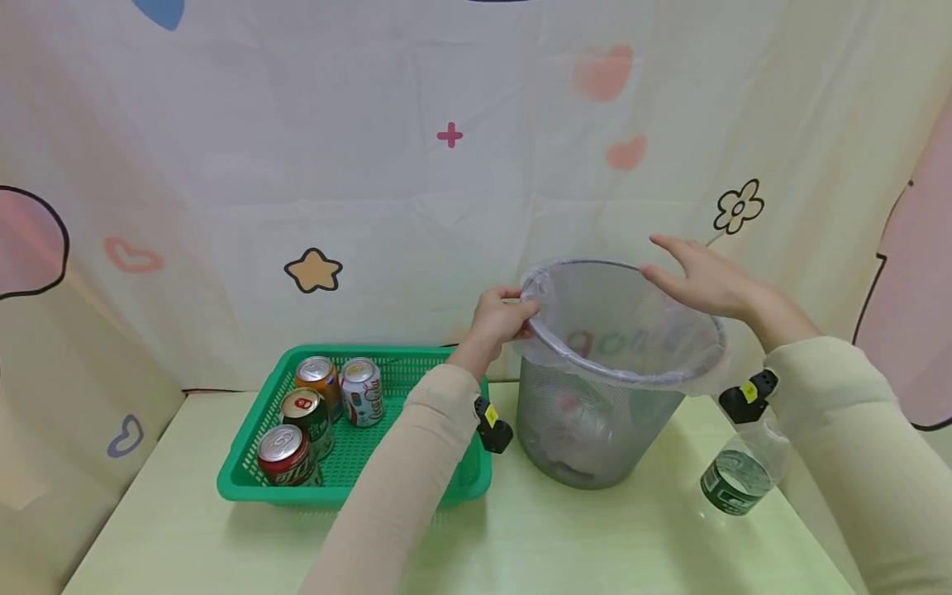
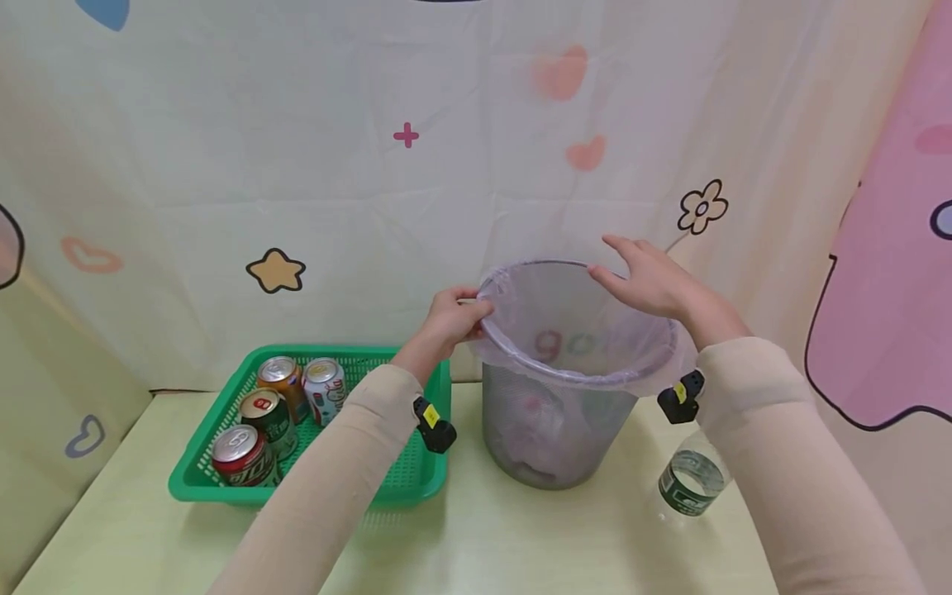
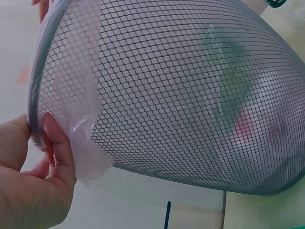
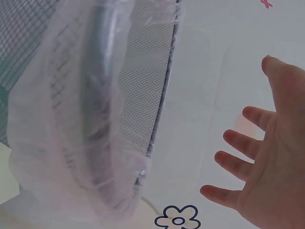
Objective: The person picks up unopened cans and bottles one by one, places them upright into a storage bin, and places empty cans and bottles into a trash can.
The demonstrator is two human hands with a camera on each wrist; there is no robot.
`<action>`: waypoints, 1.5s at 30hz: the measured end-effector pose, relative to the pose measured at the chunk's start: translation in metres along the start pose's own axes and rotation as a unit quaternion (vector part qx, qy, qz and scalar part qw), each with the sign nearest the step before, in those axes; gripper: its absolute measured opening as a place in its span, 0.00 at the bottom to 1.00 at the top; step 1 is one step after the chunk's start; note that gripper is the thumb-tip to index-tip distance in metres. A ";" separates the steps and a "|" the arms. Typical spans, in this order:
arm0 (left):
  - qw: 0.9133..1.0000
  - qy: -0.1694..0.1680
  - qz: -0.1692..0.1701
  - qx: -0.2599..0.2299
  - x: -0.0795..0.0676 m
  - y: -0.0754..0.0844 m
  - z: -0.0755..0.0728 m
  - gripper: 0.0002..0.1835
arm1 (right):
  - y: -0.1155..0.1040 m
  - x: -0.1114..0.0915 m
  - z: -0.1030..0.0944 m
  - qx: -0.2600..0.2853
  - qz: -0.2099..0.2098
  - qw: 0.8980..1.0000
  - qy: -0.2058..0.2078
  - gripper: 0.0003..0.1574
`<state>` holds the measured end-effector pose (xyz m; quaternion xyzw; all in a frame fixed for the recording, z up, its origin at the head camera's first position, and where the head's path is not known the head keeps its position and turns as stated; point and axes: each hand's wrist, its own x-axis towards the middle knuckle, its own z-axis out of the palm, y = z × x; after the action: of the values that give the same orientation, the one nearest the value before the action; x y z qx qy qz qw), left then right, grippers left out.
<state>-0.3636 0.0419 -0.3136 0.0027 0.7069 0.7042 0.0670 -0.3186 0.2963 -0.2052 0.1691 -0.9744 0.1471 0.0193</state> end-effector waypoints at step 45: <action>1.000 -0.006 0.005 -0.010 -0.001 0.000 0.003 0.24 | 0.057 -0.096 0.040 0.090 0.002 0.976 0.197 0.36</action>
<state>-0.3627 0.0450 -0.3138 0.0095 0.6993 0.7116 0.0676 -0.2470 0.3663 -0.2680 0.1362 -0.9344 0.2649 0.1954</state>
